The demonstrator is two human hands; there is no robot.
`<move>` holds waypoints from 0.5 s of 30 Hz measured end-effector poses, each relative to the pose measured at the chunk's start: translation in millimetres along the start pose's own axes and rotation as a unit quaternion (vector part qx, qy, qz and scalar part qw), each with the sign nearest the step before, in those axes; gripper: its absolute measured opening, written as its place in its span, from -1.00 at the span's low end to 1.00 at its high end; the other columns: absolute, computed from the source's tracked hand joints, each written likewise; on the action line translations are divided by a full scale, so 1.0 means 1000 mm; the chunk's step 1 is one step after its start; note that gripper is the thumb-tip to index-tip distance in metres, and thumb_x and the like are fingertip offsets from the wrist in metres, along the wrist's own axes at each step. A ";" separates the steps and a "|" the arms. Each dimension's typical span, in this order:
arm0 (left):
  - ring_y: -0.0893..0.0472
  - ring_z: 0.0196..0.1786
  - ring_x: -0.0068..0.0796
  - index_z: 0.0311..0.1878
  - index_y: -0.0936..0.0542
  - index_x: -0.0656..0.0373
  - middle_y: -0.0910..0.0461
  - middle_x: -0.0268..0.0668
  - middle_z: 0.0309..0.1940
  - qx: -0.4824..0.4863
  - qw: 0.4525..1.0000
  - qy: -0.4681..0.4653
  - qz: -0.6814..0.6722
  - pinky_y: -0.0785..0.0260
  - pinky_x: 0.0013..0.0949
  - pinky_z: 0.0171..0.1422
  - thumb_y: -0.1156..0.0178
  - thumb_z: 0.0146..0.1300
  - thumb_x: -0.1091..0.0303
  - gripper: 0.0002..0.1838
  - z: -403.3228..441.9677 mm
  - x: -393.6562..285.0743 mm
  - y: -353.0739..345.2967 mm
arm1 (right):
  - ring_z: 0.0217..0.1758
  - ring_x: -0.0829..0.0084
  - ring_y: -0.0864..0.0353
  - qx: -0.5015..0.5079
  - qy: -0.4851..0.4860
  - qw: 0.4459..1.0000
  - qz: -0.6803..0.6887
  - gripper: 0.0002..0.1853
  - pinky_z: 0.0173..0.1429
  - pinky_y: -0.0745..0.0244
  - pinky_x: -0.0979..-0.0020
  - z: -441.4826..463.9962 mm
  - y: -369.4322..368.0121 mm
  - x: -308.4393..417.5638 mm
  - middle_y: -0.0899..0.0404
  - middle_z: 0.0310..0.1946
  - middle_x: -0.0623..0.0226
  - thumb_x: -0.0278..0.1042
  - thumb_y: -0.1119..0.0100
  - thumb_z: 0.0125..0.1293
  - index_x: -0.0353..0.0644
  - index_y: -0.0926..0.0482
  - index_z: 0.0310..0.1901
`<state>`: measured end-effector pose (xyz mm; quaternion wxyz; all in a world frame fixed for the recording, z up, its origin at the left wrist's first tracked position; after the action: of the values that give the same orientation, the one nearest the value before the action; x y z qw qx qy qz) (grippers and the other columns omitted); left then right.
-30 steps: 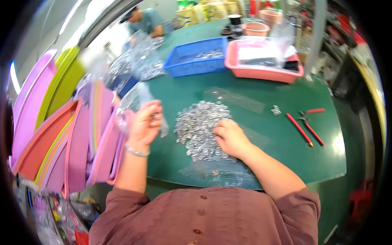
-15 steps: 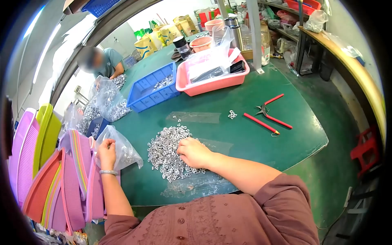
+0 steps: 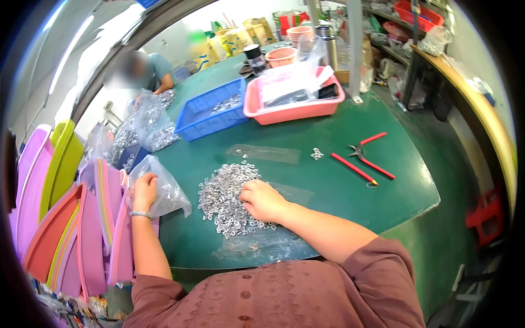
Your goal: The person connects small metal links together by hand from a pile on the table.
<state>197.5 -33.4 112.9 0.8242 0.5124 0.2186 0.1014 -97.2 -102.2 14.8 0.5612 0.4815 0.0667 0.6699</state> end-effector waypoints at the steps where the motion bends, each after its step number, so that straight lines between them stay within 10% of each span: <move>1: -0.55 -0.23 -0.06 -0.28 -0.57 0.24 -0.57 -0.04 -0.35 -0.016 1.000 -0.008 0.009 -0.37 -0.21 -0.11 -0.07 0.11 0.38 -0.83 -0.004 -0.007 0.006 | -0.14 0.20 -0.41 0.002 -0.001 1.000 -0.002 -0.86 -0.03 -0.34 0.25 0.000 0.001 0.001 -0.45 -0.31 0.26 -0.45 -0.12 -0.01 -0.20 -0.55 -0.35; 15: -0.53 -0.41 -0.27 -0.32 -0.55 0.24 -0.52 -0.17 -0.45 -0.132 0.981 -0.117 -0.084 -0.36 -0.32 -0.32 -0.15 0.09 0.37 -0.86 -0.029 -0.081 0.024 | -0.18 0.21 -0.38 0.029 -0.002 0.999 -0.034 -0.87 -0.08 -0.32 0.29 0.006 -0.002 0.013 -0.43 -0.34 0.28 -0.45 -0.14 -0.01 -0.20 -0.54 -0.36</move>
<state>113.6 -31.1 144.3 0.9101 0.3873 0.1473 -0.0011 -90.4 -93.4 24.4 0.5696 0.4964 0.1020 0.6471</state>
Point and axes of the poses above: each hand's wrist, its own z-axis towards the middle knuckle, its own y-axis out of the back of the hand, x = y × z, the point moved 7 cm from there along z, towards the middle knuckle
